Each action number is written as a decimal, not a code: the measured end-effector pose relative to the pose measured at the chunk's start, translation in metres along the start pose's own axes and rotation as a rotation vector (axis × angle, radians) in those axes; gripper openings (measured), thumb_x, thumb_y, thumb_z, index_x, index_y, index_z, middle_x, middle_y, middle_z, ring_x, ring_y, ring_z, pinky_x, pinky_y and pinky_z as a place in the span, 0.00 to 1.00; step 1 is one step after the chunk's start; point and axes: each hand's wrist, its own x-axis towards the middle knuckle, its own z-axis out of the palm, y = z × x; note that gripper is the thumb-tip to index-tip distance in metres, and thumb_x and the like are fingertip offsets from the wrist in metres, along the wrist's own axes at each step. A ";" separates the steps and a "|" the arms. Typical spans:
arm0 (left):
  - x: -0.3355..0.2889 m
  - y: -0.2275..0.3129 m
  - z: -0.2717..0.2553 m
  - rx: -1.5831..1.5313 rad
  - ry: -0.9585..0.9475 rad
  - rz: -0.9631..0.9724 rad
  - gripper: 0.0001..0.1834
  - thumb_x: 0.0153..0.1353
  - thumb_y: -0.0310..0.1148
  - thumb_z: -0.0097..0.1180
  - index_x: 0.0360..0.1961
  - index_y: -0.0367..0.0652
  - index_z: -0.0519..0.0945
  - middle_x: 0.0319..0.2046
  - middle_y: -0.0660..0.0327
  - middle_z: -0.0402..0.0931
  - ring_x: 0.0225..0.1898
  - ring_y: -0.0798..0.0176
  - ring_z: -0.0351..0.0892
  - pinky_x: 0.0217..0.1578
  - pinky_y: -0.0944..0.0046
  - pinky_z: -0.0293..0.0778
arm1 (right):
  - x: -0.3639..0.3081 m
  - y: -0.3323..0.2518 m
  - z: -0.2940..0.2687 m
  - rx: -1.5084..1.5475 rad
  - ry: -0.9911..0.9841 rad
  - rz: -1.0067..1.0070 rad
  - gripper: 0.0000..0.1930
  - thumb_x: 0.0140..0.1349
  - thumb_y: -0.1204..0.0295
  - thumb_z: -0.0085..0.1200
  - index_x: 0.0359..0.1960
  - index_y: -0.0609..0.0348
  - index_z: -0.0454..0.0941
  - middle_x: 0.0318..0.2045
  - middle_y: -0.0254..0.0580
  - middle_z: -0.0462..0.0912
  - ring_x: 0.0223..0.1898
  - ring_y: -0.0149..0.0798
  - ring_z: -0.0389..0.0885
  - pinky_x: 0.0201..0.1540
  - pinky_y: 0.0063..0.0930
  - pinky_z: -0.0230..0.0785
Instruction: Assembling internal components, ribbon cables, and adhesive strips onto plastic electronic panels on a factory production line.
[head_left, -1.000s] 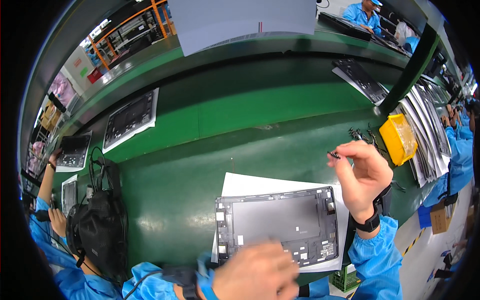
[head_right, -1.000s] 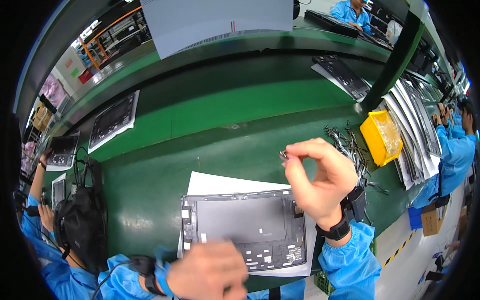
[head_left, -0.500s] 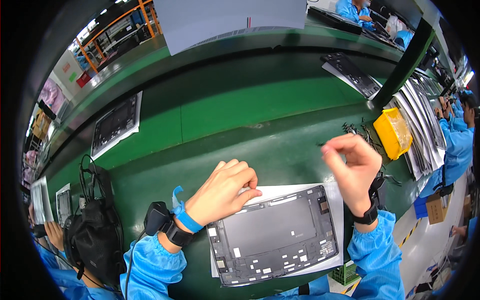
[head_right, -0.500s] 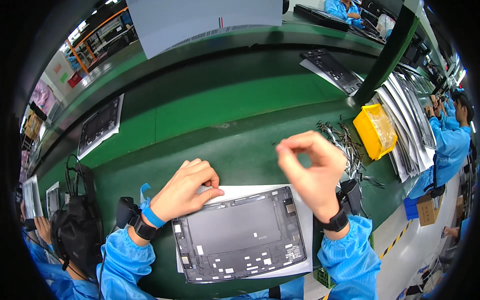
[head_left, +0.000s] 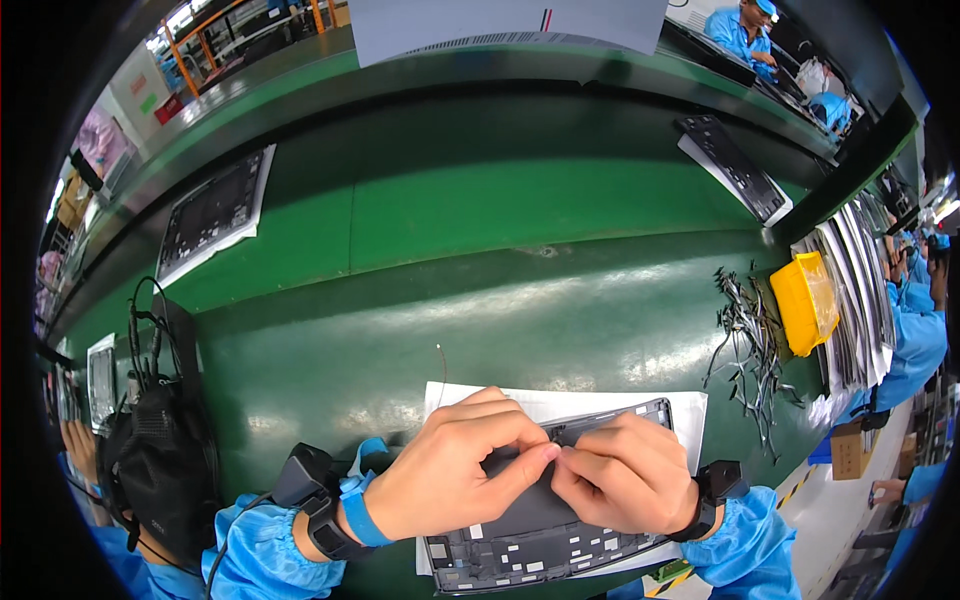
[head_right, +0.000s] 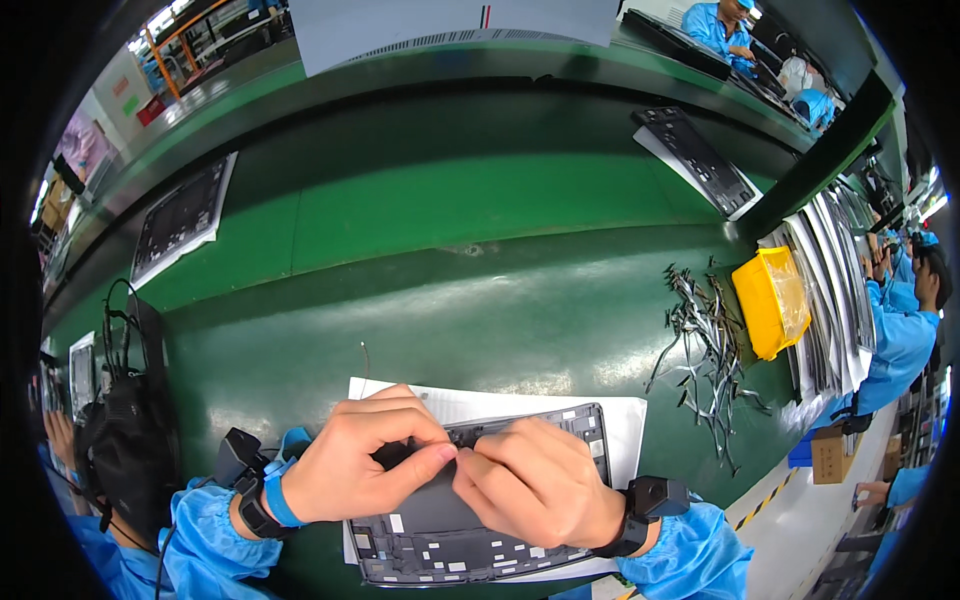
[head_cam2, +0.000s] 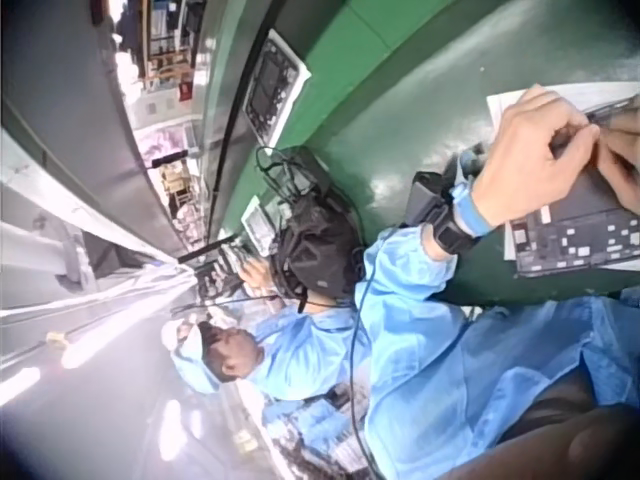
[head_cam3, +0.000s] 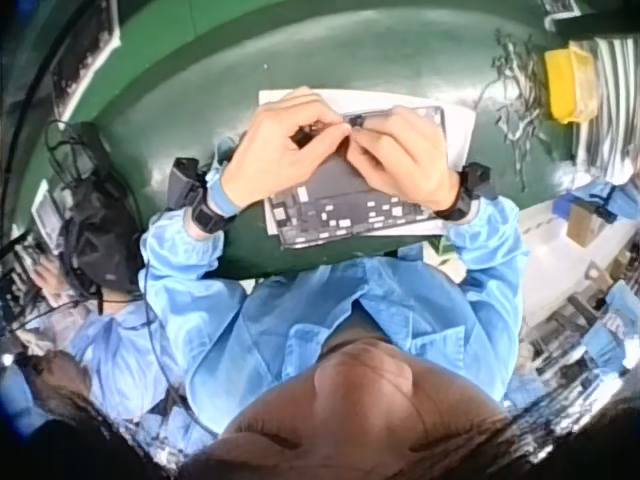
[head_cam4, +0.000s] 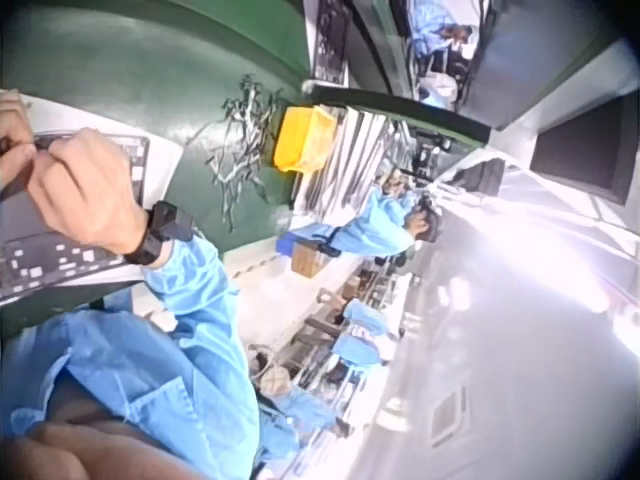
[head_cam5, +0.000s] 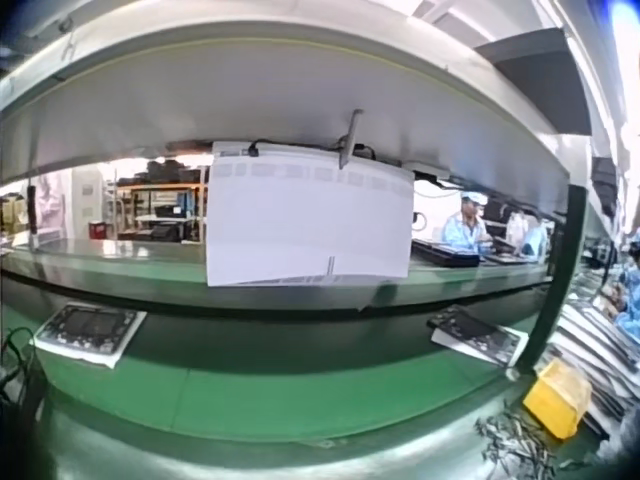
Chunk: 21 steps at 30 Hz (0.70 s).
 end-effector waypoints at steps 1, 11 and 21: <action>0.001 -0.001 0.000 -0.012 -0.008 -0.010 0.03 0.61 0.22 0.69 0.33 0.37 0.85 0.30 0.58 0.84 0.33 0.57 0.80 0.37 0.59 0.75 | 0.000 0.000 0.000 0.005 -0.002 0.003 0.14 0.42 0.85 0.72 0.32 0.61 0.84 0.26 0.38 0.82 0.22 0.38 0.79 0.24 0.28 0.72; 0.001 -0.010 0.003 0.184 0.043 0.227 0.09 0.51 0.20 0.74 0.35 0.38 0.88 0.32 0.60 0.85 0.35 0.55 0.81 0.36 0.59 0.77 | -0.004 -0.002 -0.001 0.251 -0.103 0.084 0.13 0.45 0.84 0.73 0.33 0.63 0.84 0.26 0.40 0.83 0.22 0.38 0.81 0.24 0.27 0.73; 0.008 -0.020 0.012 0.106 -0.029 0.319 0.15 0.42 0.18 0.75 0.35 0.36 0.90 0.32 0.58 0.83 0.32 0.57 0.78 0.34 0.60 0.72 | 0.023 -0.010 -0.050 1.824 0.048 0.676 0.05 0.60 0.79 0.65 0.35 0.67 0.81 0.30 0.55 0.83 0.29 0.48 0.80 0.30 0.35 0.78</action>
